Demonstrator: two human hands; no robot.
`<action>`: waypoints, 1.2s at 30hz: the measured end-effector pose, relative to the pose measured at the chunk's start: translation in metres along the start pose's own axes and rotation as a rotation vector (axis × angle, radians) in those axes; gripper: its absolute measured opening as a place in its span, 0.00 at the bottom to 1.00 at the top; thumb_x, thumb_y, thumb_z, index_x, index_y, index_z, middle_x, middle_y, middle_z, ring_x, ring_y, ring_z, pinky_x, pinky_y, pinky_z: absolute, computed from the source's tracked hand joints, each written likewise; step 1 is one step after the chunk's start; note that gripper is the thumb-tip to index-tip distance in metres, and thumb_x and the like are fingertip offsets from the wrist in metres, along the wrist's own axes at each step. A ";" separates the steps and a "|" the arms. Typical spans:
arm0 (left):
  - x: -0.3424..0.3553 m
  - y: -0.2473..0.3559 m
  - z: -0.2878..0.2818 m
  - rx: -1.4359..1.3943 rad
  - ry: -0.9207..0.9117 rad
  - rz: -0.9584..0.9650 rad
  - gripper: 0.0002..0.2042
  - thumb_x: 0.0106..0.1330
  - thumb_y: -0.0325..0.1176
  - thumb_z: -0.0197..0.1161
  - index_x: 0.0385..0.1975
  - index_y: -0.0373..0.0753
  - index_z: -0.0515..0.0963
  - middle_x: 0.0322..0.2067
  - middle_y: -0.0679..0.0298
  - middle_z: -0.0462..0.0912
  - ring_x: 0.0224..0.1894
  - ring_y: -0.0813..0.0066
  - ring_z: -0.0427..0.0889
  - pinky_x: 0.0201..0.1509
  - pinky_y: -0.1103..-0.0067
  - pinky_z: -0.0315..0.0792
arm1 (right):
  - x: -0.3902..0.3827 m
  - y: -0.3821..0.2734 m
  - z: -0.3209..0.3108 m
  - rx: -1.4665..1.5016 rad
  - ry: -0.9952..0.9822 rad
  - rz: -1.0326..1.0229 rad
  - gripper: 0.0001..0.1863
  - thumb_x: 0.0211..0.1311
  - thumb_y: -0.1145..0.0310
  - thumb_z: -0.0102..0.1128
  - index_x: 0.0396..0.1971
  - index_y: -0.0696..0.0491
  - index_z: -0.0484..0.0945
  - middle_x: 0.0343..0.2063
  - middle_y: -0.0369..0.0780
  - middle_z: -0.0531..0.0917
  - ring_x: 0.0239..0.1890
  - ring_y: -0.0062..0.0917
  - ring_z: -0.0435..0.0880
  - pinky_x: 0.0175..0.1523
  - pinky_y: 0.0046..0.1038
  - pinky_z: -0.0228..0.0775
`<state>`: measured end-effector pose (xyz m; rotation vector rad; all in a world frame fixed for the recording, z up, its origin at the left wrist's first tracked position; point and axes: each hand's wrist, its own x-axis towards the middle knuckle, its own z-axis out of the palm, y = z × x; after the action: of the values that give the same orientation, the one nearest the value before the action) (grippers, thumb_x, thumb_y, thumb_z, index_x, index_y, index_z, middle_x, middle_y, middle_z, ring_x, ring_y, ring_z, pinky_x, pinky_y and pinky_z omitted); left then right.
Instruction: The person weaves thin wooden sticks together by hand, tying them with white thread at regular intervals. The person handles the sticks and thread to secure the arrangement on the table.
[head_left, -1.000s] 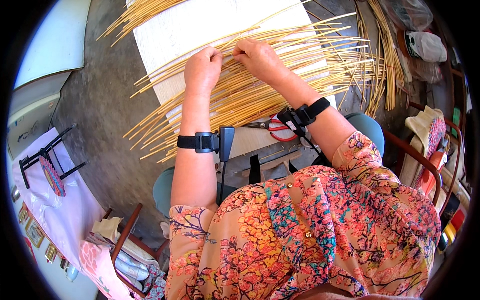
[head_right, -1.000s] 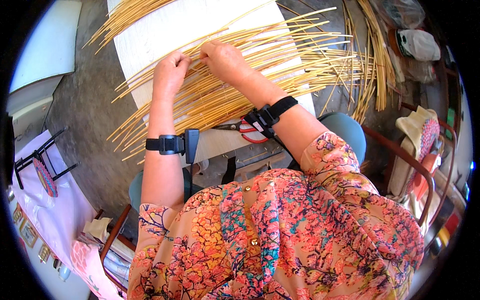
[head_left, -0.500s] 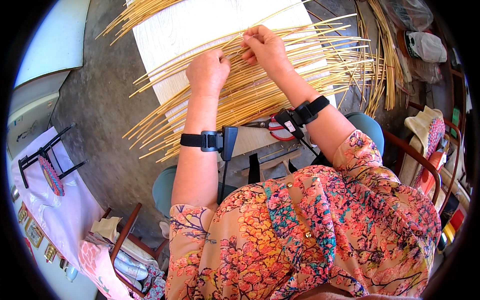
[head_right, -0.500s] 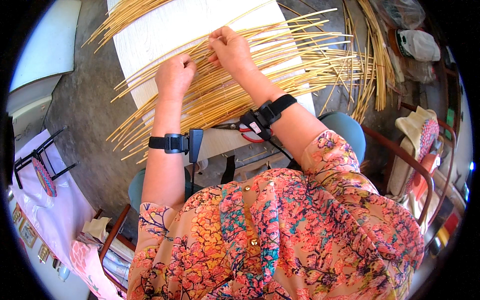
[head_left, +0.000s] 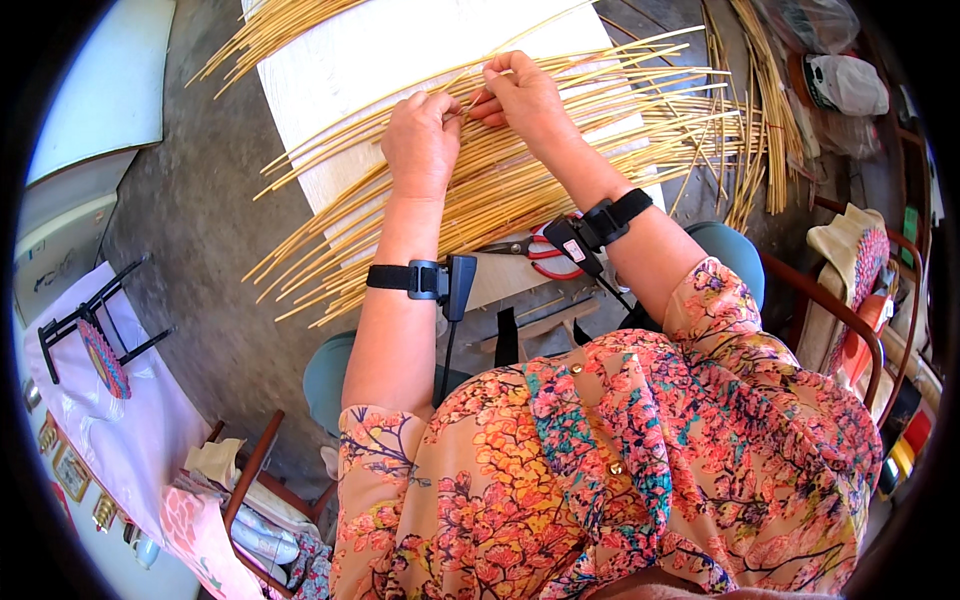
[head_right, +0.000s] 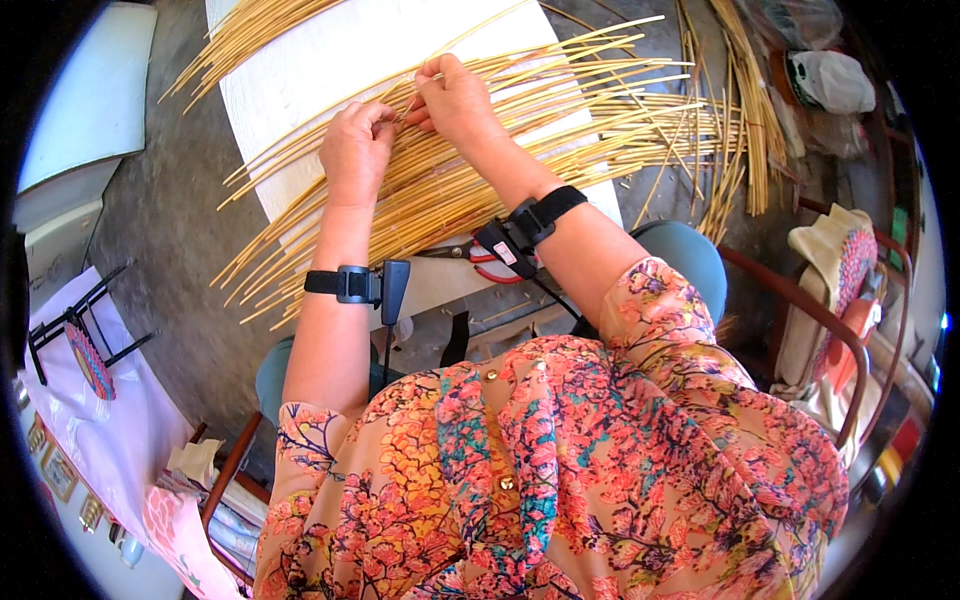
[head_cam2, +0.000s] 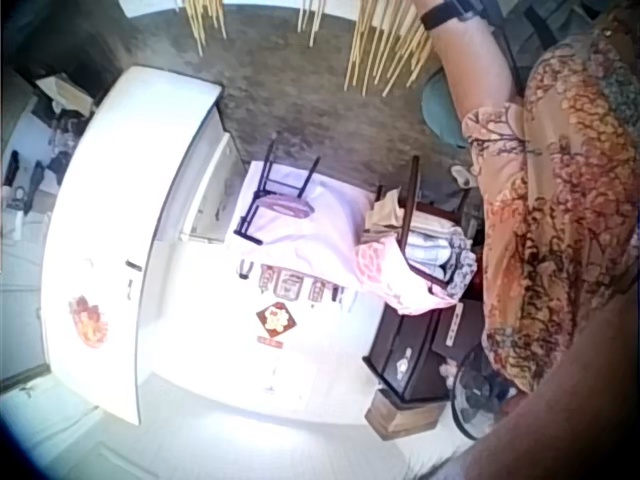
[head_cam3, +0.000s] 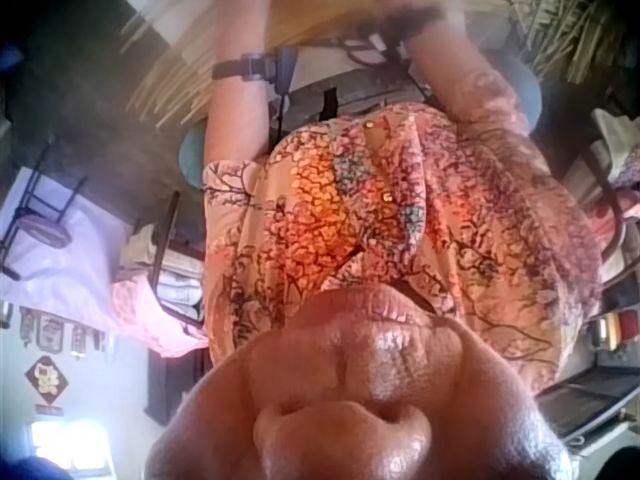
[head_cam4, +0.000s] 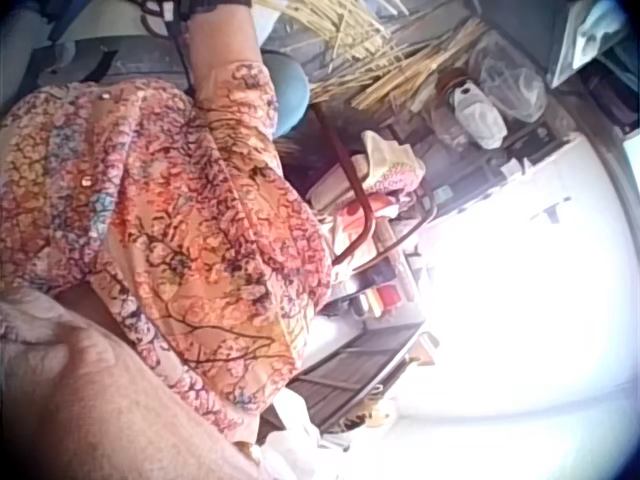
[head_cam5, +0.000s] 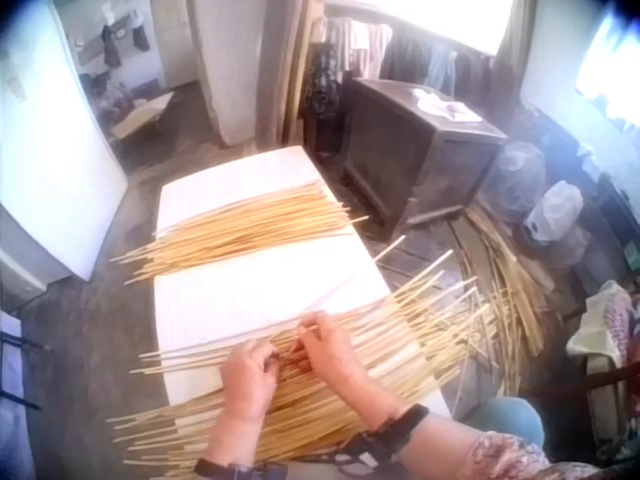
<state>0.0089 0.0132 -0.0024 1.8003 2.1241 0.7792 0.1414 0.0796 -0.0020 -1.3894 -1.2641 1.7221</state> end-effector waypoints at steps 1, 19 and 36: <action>0.000 0.000 0.001 0.009 0.024 0.017 0.07 0.47 0.28 0.69 0.26 0.45 0.79 0.26 0.66 0.78 0.35 0.64 0.77 0.35 0.69 0.73 | 0.000 0.000 -0.001 0.003 -0.001 0.000 0.08 0.70 0.66 0.48 0.42 0.55 0.68 0.29 0.41 0.81 0.27 0.22 0.84 0.30 0.19 0.77; -0.001 -0.001 0.007 -0.023 0.143 0.094 0.07 0.46 0.27 0.69 0.25 0.45 0.81 0.26 0.66 0.76 0.34 0.65 0.76 0.36 0.72 0.73 | 0.004 0.003 -0.004 0.026 0.006 0.007 0.08 0.69 0.66 0.49 0.40 0.55 0.68 0.30 0.43 0.82 0.28 0.23 0.84 0.30 0.21 0.78; -0.007 -0.015 0.018 -0.096 0.209 0.081 0.02 0.51 0.28 0.66 0.22 0.41 0.79 0.24 0.64 0.77 0.31 0.65 0.76 0.34 0.73 0.71 | 0.003 -0.045 -0.063 0.646 0.374 -0.218 0.07 0.72 0.67 0.44 0.42 0.55 0.66 0.30 0.42 0.77 0.26 0.26 0.81 0.37 0.29 0.82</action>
<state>0.0070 0.0095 -0.0263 1.8361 2.1066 1.1143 0.1949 0.1183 0.0376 -1.0660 -0.5534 1.4468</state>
